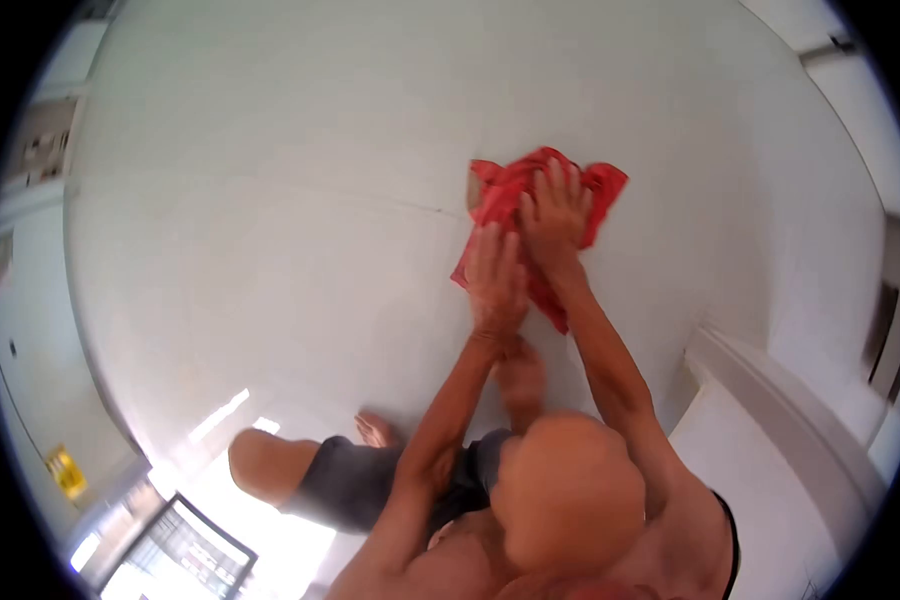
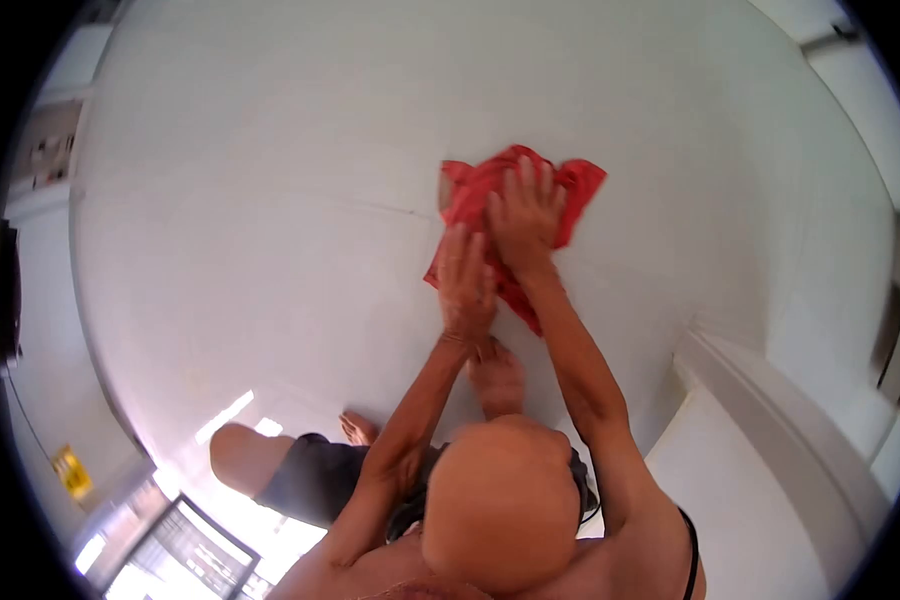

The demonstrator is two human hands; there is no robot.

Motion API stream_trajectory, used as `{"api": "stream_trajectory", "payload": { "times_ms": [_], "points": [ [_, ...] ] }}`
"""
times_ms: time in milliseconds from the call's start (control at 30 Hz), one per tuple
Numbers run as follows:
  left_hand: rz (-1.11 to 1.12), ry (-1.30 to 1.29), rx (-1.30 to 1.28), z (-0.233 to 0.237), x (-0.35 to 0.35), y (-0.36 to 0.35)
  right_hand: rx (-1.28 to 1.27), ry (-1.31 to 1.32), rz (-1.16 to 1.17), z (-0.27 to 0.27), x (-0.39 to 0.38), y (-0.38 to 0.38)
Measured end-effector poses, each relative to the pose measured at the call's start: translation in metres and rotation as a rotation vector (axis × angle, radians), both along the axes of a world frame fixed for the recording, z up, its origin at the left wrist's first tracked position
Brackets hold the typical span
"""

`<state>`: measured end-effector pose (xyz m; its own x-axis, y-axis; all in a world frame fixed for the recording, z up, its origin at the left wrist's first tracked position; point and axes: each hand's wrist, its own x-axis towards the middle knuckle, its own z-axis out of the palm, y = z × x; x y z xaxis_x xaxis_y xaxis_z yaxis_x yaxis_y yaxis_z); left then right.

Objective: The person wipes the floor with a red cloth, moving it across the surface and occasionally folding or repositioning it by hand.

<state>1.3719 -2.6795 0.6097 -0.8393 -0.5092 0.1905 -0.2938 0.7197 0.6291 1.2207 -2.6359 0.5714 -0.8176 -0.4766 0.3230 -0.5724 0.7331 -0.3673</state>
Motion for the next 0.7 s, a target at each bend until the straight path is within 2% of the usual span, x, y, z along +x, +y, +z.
{"api": "stream_trajectory", "payload": {
  "times_ms": [67,200,267,400,567,600,633,667,700],
  "points": [
    [-0.067,0.053,0.096,0.004,-0.008,0.011,0.021,0.03,0.023,0.002,0.005,0.023],
    [-0.082,0.102,0.106,0.009,-0.005,0.026,0.007,0.082,-0.053,0.001,0.03,0.055],
    [-0.031,0.054,0.153,0.006,-0.002,0.027,0.037,0.119,-0.1,0.01,0.031,0.046],
    [-0.006,0.121,0.084,0.012,-0.002,0.008,0.063,0.121,-0.133,0.025,0.034,0.016],
    [0.194,0.142,-0.079,-0.013,0.036,-0.083,-0.041,0.15,0.145,0.014,0.064,-0.103],
    [0.271,0.154,-0.221,-0.019,0.049,-0.101,-0.096,0.072,0.226,0.02,0.076,-0.127],
    [0.212,0.039,0.028,0.008,0.061,-0.119,-0.149,-0.004,0.295,0.023,0.086,-0.146],
    [0.254,0.212,-0.047,0.0,0.07,-0.131,-0.158,0.019,0.371,0.024,0.1,-0.161],
    [0.322,0.155,-0.226,-0.012,0.088,-0.137,-0.169,0.043,0.451,0.022,0.11,-0.173]
  ]
}}
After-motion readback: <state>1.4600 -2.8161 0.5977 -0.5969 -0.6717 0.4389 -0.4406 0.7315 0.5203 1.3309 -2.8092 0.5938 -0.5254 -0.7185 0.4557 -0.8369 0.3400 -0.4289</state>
